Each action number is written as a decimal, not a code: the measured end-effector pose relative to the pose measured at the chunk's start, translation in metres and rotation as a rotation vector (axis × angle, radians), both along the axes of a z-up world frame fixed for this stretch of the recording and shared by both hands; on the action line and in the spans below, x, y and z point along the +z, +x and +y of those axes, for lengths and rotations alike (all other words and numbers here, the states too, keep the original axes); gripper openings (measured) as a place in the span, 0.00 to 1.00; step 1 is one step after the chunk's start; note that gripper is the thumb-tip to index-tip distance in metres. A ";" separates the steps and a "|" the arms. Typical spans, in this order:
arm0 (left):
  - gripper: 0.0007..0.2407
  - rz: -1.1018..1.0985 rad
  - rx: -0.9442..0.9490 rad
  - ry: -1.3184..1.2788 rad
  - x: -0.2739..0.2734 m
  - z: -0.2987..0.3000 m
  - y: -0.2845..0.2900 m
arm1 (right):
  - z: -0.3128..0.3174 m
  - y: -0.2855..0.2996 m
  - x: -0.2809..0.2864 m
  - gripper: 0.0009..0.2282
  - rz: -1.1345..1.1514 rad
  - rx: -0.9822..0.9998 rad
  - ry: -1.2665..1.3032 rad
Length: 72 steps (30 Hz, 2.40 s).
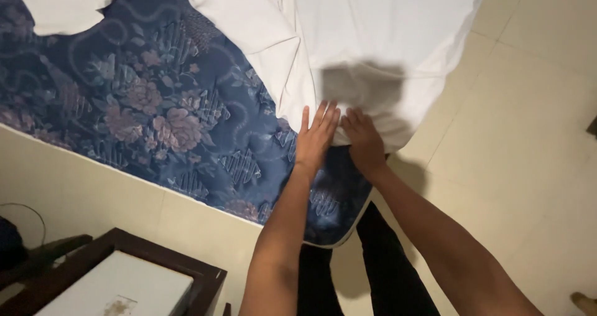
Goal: The person spreads a white sheet over a mattress with a blue floral pattern. They smooth out the fabric by hand, tucking the edges under the mattress to secure the sheet in place.
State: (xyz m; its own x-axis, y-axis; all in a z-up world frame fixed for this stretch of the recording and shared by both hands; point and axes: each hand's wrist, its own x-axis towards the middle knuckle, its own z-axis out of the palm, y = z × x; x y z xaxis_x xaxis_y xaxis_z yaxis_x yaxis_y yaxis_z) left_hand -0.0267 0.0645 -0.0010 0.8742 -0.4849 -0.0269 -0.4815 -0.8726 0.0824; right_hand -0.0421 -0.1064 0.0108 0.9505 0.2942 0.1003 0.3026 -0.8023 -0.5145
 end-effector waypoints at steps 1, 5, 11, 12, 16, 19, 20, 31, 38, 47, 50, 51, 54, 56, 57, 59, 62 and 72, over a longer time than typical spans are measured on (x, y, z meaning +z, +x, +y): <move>0.24 0.004 -0.009 0.001 -0.006 0.000 0.001 | 0.000 0.000 -0.003 0.22 0.004 -0.009 0.001; 0.15 -0.044 -0.051 -0.251 -0.034 -0.001 0.018 | -0.004 0.000 -0.029 0.17 -0.051 -0.110 0.078; 0.06 -0.081 -0.070 -0.454 -0.035 -0.001 0.025 | 0.020 -0.007 -0.026 0.08 -0.048 -0.239 0.130; 0.06 -0.139 -0.047 -0.561 -0.035 -0.006 0.038 | 0.020 0.008 -0.014 0.05 -0.005 -0.309 0.155; 0.01 -0.194 -0.004 -0.477 -0.054 -0.011 0.039 | 0.025 0.010 -0.008 0.05 -0.073 -0.351 0.237; 0.04 -0.177 0.079 -0.502 -0.078 -0.010 0.035 | 0.027 0.010 -0.021 0.07 -0.078 -0.393 0.254; 0.03 -0.171 0.097 -0.547 -0.078 -0.008 0.032 | 0.027 0.007 -0.026 0.07 -0.084 -0.389 0.243; 0.27 -0.061 -0.006 -0.233 -0.002 0.061 0.051 | 0.052 0.006 0.023 0.29 0.083 -0.156 -0.016; 0.26 -0.059 0.003 -0.075 -0.042 0.089 0.022 | 0.047 -0.021 0.020 0.29 0.080 -0.144 -0.016; 0.26 -0.007 0.097 -0.078 -0.030 0.119 -0.045 | 0.059 -0.063 0.030 0.35 0.199 -0.138 -0.100; 0.26 0.092 0.157 -0.059 -0.015 0.118 -0.060 | 0.060 -0.070 0.047 0.35 0.271 -0.153 -0.206; 0.26 0.101 0.184 -0.027 -0.011 0.121 -0.060 | 0.063 -0.068 0.054 0.35 0.310 -0.151 -0.272; 0.27 0.068 0.120 -0.041 -0.005 0.128 -0.062 | 0.072 -0.072 0.063 0.41 0.348 -0.123 -0.254; 0.28 0.047 0.073 0.005 0.002 0.135 -0.060 | 0.079 -0.077 0.058 0.42 0.284 -0.121 -0.191; 0.30 0.021 0.022 0.046 0.006 0.139 -0.057 | 0.083 -0.079 0.055 0.43 0.214 -0.125 -0.132; 0.32 0.078 0.007 0.061 0.033 0.149 -0.041 | 0.096 -0.063 0.063 0.44 0.274 -0.082 -0.172; 0.34 0.159 -0.016 0.082 0.055 0.166 -0.034 | 0.113 -0.060 0.062 0.46 0.332 -0.027 -0.218; 0.38 0.142 -0.123 0.261 0.059 0.190 0.045 | 0.180 -0.014 0.070 0.49 0.366 -0.199 -0.112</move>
State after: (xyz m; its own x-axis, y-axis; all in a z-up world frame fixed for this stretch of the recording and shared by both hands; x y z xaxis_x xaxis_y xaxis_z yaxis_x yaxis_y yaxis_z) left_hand 0.0187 0.2548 0.0576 0.7879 -0.5474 -0.2820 -0.5845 -0.8089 -0.0628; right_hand -0.0563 0.0732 0.0810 0.9566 0.0918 -0.2765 -0.0497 -0.8837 -0.4654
